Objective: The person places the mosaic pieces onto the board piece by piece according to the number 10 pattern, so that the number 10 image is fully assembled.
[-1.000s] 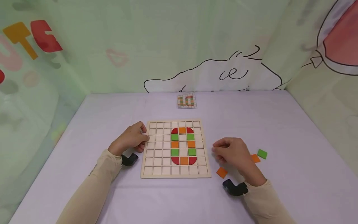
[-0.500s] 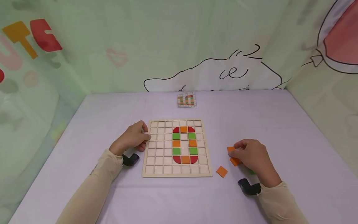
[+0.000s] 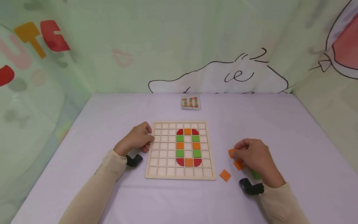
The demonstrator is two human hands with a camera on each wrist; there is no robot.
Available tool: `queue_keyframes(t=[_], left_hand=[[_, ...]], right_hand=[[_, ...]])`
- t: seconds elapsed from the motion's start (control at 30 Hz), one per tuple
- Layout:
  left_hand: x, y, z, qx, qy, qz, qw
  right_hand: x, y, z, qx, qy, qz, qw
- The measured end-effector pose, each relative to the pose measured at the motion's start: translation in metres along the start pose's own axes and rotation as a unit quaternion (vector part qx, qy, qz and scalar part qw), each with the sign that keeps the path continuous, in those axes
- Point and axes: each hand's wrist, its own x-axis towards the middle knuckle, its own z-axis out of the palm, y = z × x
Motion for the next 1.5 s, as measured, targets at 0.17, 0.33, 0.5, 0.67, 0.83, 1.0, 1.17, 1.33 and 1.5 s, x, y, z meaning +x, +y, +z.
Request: queue_keyframes(t=[0.17, 0.33, 0.5, 0.67, 0.83, 1.0, 1.17, 1.33, 1.5], left_hand=[[0.000, 0.000, 0.001, 0.004, 0.002, 0.001, 1.0000], [0.001, -0.002, 0.000, 0.002, 0.002, 0.001, 1.0000], [0.001, -0.002, -0.001, 0.001, -0.001, 0.001, 1.0000], [0.001, -0.001, -0.002, -0.007, -0.006, 0.000, 1.0000], [0.001, 0.000, -0.002, -0.010, -0.007, -0.003, 0.9999], [0.000, 0.000, -0.002, -0.007, -0.009, -0.007, 0.9999], [0.000, -0.001, -0.002, 0.000, -0.009, -0.004, 1.0000], [0.002, -0.002, -0.002, 0.000, -0.012, -0.003, 0.9999], [0.003, -0.003, -0.002, -0.002, -0.011, -0.001, 0.9999]], right_hand=[[0.008, -0.017, 0.006, 0.061, -0.024, -0.018, 0.9977], [0.022, -0.052, 0.023, 0.121, -0.043, -0.019, 0.9916], [0.037, -0.085, 0.042, 0.171, -0.063, -0.035, 0.9827], [0.052, -0.112, 0.062, 0.200, -0.099, -0.042, 0.9737], [0.066, -0.133, 0.082, 0.221, -0.129, -0.039, 0.9660], [0.077, -0.151, 0.100, 0.230, -0.144, -0.036, 0.9619], [0.086, -0.163, 0.113, 0.233, -0.154, -0.035, 0.9596], [0.091, -0.169, 0.122, 0.230, -0.161, -0.031, 0.9594], [0.097, -0.173, 0.130, 0.226, -0.168, -0.027, 0.9592]])
